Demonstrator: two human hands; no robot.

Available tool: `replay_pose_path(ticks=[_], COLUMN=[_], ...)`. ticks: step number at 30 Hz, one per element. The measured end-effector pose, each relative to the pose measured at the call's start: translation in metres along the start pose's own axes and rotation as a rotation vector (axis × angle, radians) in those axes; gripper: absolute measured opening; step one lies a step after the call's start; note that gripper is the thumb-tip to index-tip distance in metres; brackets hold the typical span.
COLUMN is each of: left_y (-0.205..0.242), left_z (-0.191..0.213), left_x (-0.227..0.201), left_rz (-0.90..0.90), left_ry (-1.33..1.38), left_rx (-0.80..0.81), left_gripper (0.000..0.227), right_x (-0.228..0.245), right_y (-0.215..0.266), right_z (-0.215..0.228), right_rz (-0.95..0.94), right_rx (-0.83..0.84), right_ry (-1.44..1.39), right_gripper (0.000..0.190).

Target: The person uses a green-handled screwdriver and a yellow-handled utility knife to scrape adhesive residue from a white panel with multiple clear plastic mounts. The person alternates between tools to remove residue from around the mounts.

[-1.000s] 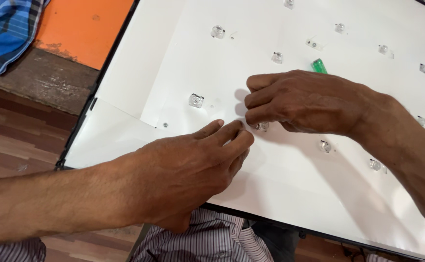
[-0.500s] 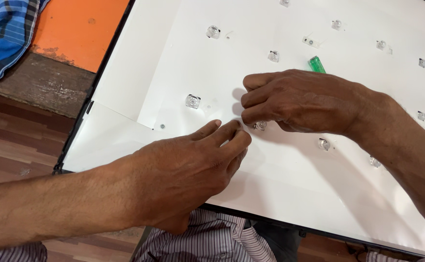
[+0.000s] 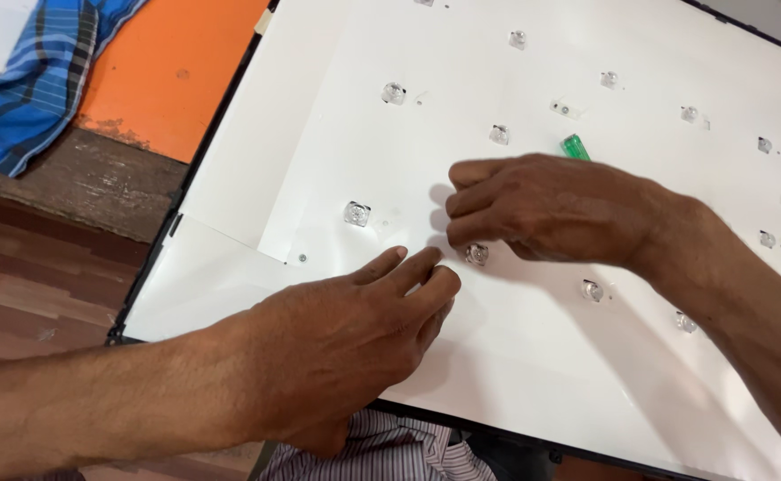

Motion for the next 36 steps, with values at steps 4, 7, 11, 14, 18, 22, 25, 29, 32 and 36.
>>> replay_pose_path(ticks=[4,7,11,14,18,22,25,29,32,36], left_y=[0.001,0.001,0.003,0.002,0.002,0.002,0.004,0.005,0.006,0.002], left_z=[0.0,0.0,0.0,0.0,0.002,0.001,-0.002,0.0,-0.004,-0.006], left_x=[0.0,-0.001,0.0,-0.001,0.0,0.001,0.003,0.006,0.01,0.019], left_rz=[0.0,0.0,0.008,0.008,-0.002,0.015,0.008,0.007,-0.009,-0.031], left_ry=[-0.047,-0.049,-0.06,-0.069,-0.043,0.012,0.061,0.197,0.253,0.244], left_rx=[-0.042,-0.054,-0.064,-0.054,-0.065,-0.083,-0.089,-0.14,-0.141,-0.174], left_gripper=[0.104,0.105,0.105,0.107,0.104,0.107,0.108,0.111,0.106,0.11], right_x=[0.008,0.007,0.01,0.01,0.012,0.0,-0.003,-0.026,-0.047,-0.042], right_y=[0.0,0.002,0.0,0.001,0.001,0.002,0.009,0.039,0.058,0.076], right_z=[0.003,0.002,0.002,0.004,0.002,-0.003,0.005,0.028,0.024,0.015], right_rz=[0.066,0.036,0.02,0.014,0.011,-0.09,-0.052,-0.145,-0.359,-0.349], right_rx=[-0.063,-0.044,-0.028,-0.035,0.005,0.037,-0.092,-0.35,-0.387,-0.468], right_ry=[-0.033,-0.029,-0.017,-0.016,0.048,0.036,0.037,0.013,0.018,0.031], right_gripper=[0.024,0.022,0.019,0.02,0.014,0.019,0.023,0.021,0.015,0.014])
Point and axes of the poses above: each hand's wrist, its own y-axis away from the middle knuckle, its own z-axis out of the back of the hand, x = y × z, the point moved 8 cm from there along -y, towards the middle knuckle, and after that the axes turned 5 degrees about -z, right-handed, at the moved point
